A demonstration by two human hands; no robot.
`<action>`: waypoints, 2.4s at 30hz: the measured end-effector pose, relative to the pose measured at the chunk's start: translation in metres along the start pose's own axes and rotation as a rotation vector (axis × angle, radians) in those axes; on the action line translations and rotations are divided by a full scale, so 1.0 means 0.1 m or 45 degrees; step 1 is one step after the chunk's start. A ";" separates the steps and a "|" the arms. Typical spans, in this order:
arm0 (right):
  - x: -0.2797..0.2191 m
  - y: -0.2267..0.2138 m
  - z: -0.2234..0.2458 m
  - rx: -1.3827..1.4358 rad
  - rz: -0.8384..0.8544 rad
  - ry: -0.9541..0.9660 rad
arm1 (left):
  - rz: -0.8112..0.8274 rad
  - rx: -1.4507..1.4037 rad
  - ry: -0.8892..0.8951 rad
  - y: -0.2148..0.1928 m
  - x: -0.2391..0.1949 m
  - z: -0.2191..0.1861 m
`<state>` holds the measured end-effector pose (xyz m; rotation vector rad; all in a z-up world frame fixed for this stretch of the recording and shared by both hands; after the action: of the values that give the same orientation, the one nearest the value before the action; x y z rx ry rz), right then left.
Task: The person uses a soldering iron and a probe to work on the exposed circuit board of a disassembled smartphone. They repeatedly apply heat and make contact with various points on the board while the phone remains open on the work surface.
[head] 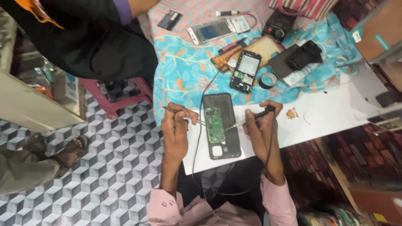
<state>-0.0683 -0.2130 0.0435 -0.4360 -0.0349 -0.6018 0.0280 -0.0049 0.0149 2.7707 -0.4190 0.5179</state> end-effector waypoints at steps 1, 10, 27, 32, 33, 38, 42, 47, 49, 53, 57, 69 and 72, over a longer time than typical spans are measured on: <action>-0.01 0.00 0.00 -0.001 0.006 -0.015 | -0.011 -0.002 -0.009 -0.01 -0.01 0.01; -0.03 0.00 0.04 0.056 -0.006 -0.060 | -0.023 -0.009 0.000 0.00 -0.01 0.03; -0.06 -0.01 0.04 -0.179 0.082 -0.457 | -0.015 0.034 -0.014 -0.02 0.01 0.05; -0.02 0.00 0.01 -0.066 0.042 0.011 | -0.019 0.016 -0.006 -0.02 -0.01 0.04; -0.02 -0.01 0.02 -0.157 0.056 0.000 | -0.027 0.041 -0.012 -0.02 -0.02 0.04; -0.03 -0.04 0.11 -0.363 0.073 -0.337 | -0.035 -0.012 -0.019 -0.02 -0.03 0.07; -0.04 -0.02 0.10 -0.043 0.086 -0.017 | -0.025 -0.020 -0.013 -0.01 -0.01 0.07; -0.02 -0.03 0.25 -0.366 0.131 -0.291 | -0.027 0.004 -0.010 -0.01 -0.02 0.05; -0.02 -0.04 0.28 -0.371 0.132 -0.294 | -0.020 0.011 -0.007 -0.01 -0.03 0.03; -0.03 -0.03 0.30 -0.337 0.128 -0.369 | -0.013 0.078 -0.002 -0.02 -0.02 0.01; -0.06 -0.02 0.28 -0.309 0.104 -0.399 | -0.006 0.115 -0.010 -0.01 -0.01 -0.02; -0.04 0.02 0.06 -0.154 0.022 -0.111 | 0.010 0.081 -0.017 -0.01 -0.02 -0.05; -0.07 0.02 0.19 -0.365 0.035 -0.527 | 0.038 0.094 0.060 -0.02 0.00 -0.07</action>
<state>-0.0716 -0.2000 0.0592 -0.8334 -0.3400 -0.4823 0.0265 -0.0008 0.0205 2.8203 -0.4391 0.6163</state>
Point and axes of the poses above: each hand's wrist, its own x-axis towards the middle knuckle, its own y-axis out of the palm, z = x × y, the point moved 3 cm from there along x, towards the middle knuckle, and after that the axes turned 1 degree about -y, right-handed, at the moved point
